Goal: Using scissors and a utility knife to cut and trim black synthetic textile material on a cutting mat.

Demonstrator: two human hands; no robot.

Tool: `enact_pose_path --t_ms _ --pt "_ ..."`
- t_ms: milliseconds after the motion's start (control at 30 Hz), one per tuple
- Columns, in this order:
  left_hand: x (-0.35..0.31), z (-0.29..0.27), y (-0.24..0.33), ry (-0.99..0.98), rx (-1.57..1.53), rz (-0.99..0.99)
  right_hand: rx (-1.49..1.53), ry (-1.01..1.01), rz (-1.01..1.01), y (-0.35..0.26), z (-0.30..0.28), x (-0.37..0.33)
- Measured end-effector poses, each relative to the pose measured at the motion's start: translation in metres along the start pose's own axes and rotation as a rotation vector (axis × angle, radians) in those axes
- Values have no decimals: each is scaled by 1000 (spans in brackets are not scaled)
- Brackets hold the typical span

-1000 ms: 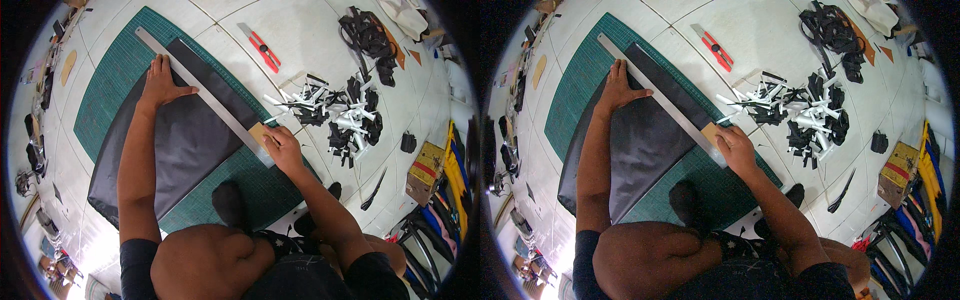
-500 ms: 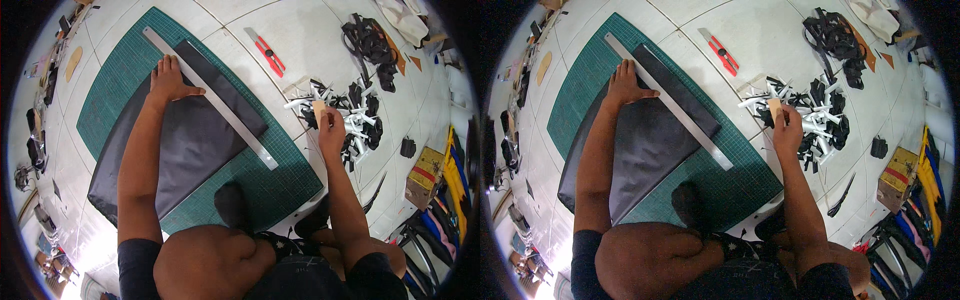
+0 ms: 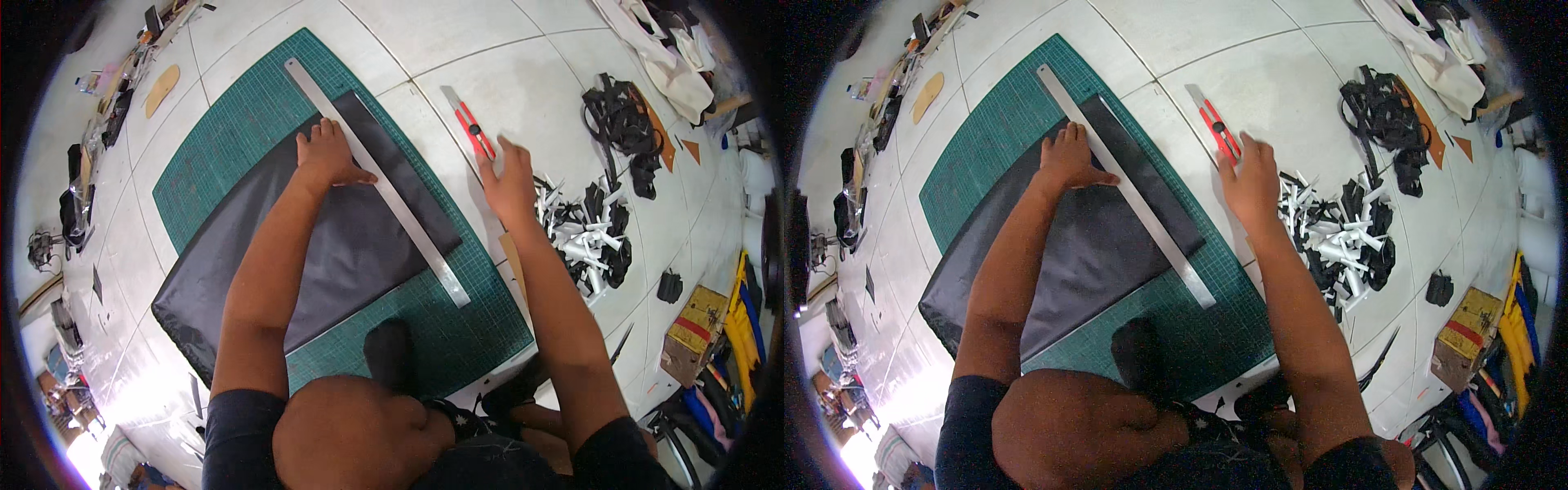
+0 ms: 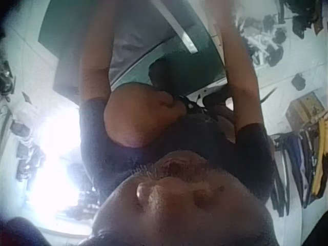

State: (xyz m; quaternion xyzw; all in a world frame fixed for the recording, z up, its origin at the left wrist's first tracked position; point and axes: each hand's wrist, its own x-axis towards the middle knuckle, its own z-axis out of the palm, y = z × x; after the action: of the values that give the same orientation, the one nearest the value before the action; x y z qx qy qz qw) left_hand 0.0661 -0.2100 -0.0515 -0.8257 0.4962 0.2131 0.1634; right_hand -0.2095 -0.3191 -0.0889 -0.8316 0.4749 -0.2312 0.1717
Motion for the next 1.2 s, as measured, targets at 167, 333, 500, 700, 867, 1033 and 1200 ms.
enact_pose_path --t_ms 167,333,500,700,867,1033,1200 --pt "-2 5 6 -20 78 -35 -218 -252 116 -13 25 49" --pt "-2 1 8 -53 91 -19 41 -204 79 -4 31 39" --pt "-5 10 -4 -16 10 29 303 -519 205 -85 33 15" --pt "0 15 -3 -40 0 4 194 -604 12 -155 80 31" --pt "-2 12 -4 -30 38 55 -12 -636 -28 -175 94 48" --pt "-4 12 -7 -33 39 54 -7 -644 -61 -176 97 50" --pt "-4 9 -6 -46 19 52 -20 -635 -78 -172 104 52"
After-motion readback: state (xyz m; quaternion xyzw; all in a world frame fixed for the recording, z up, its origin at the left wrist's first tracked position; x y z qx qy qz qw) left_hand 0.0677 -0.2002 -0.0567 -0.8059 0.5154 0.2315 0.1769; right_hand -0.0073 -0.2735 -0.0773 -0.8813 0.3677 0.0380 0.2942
